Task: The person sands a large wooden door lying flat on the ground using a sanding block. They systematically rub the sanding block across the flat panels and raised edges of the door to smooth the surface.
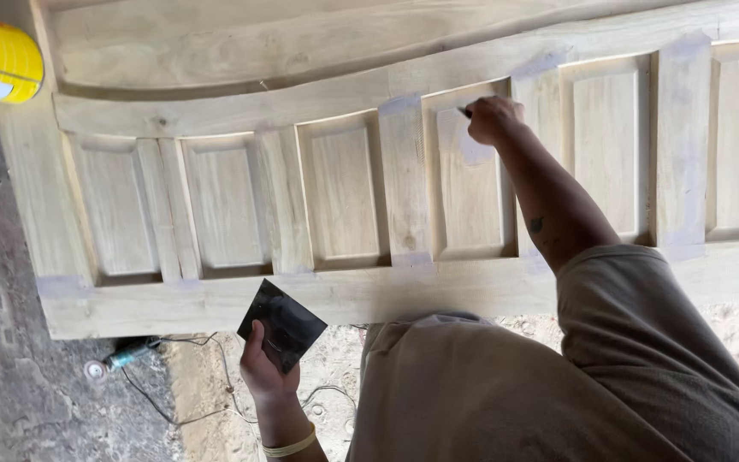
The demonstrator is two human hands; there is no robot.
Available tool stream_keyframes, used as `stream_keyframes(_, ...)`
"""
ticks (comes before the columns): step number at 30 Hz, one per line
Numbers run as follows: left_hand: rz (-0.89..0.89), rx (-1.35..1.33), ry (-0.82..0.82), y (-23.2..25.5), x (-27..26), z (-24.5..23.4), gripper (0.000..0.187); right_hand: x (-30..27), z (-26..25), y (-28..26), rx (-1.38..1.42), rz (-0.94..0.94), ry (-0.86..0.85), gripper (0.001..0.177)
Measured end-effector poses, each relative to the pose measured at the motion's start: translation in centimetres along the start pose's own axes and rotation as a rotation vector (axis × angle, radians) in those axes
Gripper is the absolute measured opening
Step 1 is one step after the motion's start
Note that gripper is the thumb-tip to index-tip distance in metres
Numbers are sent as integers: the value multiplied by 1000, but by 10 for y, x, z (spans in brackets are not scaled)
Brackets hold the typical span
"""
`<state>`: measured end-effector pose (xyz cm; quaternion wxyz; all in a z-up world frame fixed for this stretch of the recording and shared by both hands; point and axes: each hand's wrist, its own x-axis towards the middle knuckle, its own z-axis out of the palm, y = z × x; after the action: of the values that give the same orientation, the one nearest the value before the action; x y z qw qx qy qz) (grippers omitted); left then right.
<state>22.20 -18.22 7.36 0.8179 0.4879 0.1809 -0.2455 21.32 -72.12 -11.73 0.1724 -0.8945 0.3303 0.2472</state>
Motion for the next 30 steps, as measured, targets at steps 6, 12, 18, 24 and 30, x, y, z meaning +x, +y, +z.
stream_keyframes(6, -104, -19, -30, -16, 11, -10, 44, -13, 30, 7, 86, 78, -48, 48)
stream_keyframes(12, -201, 30, -95, -30, 35, -9, 43, -56, 84, -8, -212, -138, -82, 55)
stream_keyframes(18, -396, 43, -193, -52, 73, 1, 42, -138, 50, -37, 108, 51, -206, 53)
stream_keyframes(24, -471, -19, -307, -55, 112, -11, 36, -276, 3, -140, 959, -348, 326, 66)
stream_keyframes(30, -665, -197, -487, -27, 129, -16, 36, -362, 42, -259, 893, -1024, 637, 50)
